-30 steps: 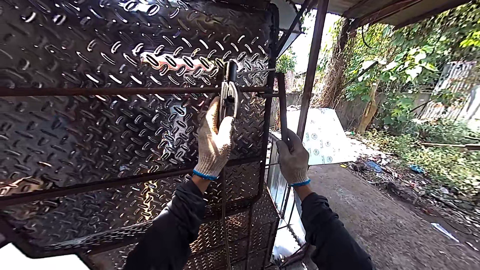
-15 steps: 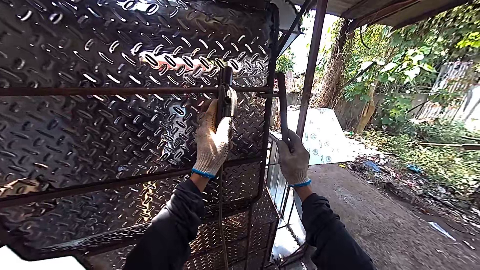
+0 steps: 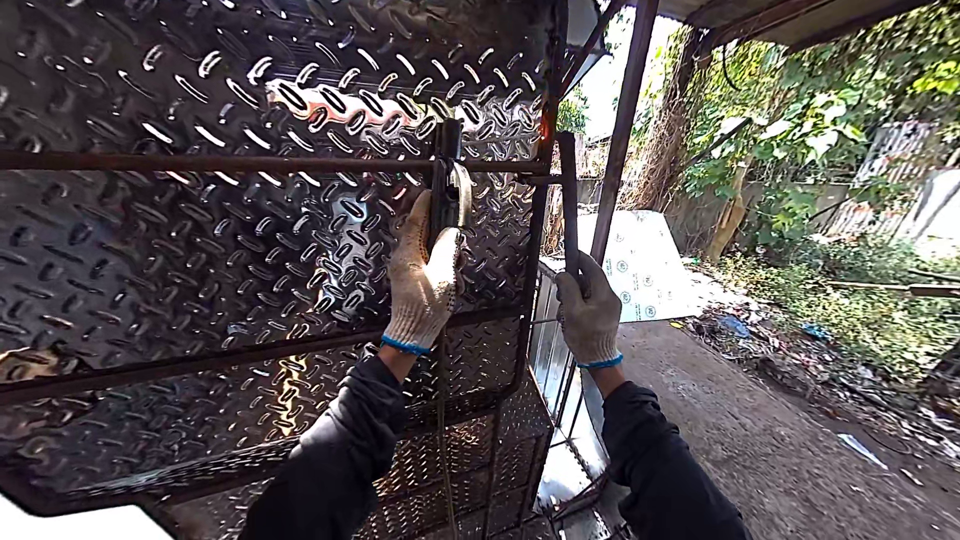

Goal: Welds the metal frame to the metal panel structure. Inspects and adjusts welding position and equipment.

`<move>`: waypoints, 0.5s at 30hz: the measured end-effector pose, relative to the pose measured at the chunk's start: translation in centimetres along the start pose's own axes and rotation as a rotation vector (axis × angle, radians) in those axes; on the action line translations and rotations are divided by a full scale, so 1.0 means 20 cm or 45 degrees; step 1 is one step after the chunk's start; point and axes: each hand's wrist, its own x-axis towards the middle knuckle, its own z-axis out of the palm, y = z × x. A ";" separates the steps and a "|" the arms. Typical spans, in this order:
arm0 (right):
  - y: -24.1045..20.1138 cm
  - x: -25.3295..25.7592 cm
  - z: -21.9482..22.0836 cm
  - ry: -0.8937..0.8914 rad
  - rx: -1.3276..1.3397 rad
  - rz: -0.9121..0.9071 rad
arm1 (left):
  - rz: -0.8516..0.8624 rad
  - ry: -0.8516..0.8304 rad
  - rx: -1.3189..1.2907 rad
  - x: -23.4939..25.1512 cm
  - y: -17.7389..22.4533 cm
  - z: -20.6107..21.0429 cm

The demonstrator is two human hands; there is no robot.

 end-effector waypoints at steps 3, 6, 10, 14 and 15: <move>0.01 0.00 0.00 0.005 0.006 0.003 | 0.018 -0.011 0.006 0.01 -0.01 0.00; 0.01 0.00 0.01 0.007 -0.002 0.010 | 0.035 -0.007 0.056 0.01 -0.01 0.00; 0.00 0.00 0.01 0.020 -0.020 0.007 | 0.013 -0.026 0.053 0.02 0.00 0.01; 0.01 0.00 0.00 -0.009 -0.009 0.010 | 0.025 -0.031 0.033 0.02 0.00 0.01; 0.01 0.00 0.00 -0.010 -0.014 0.021 | 0.026 -0.032 0.033 0.02 0.01 0.01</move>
